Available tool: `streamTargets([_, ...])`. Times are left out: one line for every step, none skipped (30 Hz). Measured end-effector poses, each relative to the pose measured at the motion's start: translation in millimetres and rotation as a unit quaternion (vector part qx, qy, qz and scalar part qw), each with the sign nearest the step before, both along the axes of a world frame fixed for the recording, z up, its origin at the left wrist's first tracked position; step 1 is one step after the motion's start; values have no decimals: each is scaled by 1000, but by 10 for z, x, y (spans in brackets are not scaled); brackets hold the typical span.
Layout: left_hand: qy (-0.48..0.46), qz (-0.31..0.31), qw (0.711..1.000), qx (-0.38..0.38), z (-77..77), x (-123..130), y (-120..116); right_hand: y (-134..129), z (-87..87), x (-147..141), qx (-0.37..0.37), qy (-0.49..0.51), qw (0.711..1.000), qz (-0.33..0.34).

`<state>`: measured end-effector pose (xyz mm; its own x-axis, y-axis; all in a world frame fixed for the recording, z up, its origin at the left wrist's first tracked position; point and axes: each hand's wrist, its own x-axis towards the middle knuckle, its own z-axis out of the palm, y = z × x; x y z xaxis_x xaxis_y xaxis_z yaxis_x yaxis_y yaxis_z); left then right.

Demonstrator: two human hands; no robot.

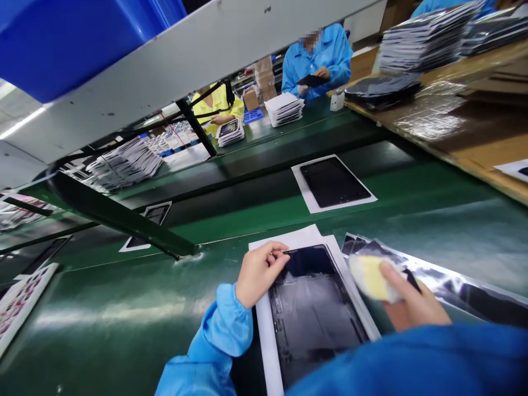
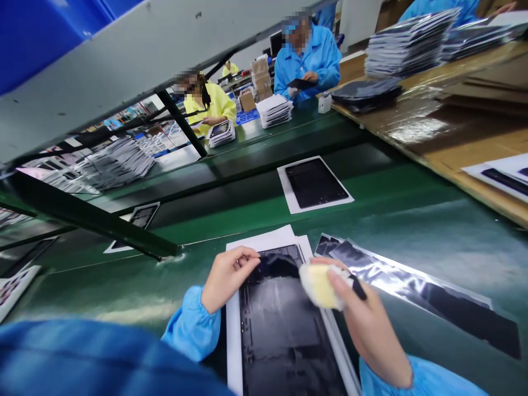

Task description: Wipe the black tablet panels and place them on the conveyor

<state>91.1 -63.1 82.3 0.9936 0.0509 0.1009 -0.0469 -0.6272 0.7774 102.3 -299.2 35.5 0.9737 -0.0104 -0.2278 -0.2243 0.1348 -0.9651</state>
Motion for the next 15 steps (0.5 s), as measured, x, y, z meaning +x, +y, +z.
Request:
streamTargets([3, 17, 1000, -7, -3, 38, 45, 29, 42, 59, 45, 36, 998, -38])
streamTargets([9, 25, 1000, -11, -12, 76, 86, 62, 87, 117, 84, 64, 993, -56])
streamTargets([16, 27, 999, -14, -28, 113, 121, 99, 131, 169, 110, 84, 989, -56])
streamTargets([26, 25, 999, -18, -49, 146, 149, 141, 172, 214, 119, 93, 987, -50])
streamTargets([36, 21, 999, -22, -73, 175, 169, 186, 205, 249, 123, 100, 987, -38])
streamTargets([47, 16, 998, -27, -97, 199, 181, 233, 228, 276, 132, 111, 985, -29])
streamTargets([58, 13, 998, -30, -119, 218, 188, 280, 237, 295, 135, 118, 984, -21])
streamTargets([70, 11, 997, -32, -138, 233, 190, 326, 232, 307, 129, 116, 985, -17])
streamTargets([82, 8, 996, -31, -152, 244, 190, 367, 213, 315, 112, 105, 988, -16])
streamTargets([94, 6, 995, -28, -161, 251, 187, 401, 184, 321, 85, 89, 992, -13])
streamTargets([105, 2, 994, -24, -164, 257, 185, 428, 148, 324, 48, 67, 997, -9])
streamTargets([116, -1, 993, -20, -164, 260, 183, 445, 109, 324, 4, 41, 999, -4])
streamTargets([125, -4, 992, -15, -162, 262, 182, 453, 71, 323, -41, 13, 999, 1])
streamTargets([130, -6, 991, -9, -159, 263, 184, 454, 37, 320, -81, -15, 997, 7])
streamTargets([133, -8, 991, -4, -157, 263, 186, 450, 9, 314, -114, -42, 992, 13])
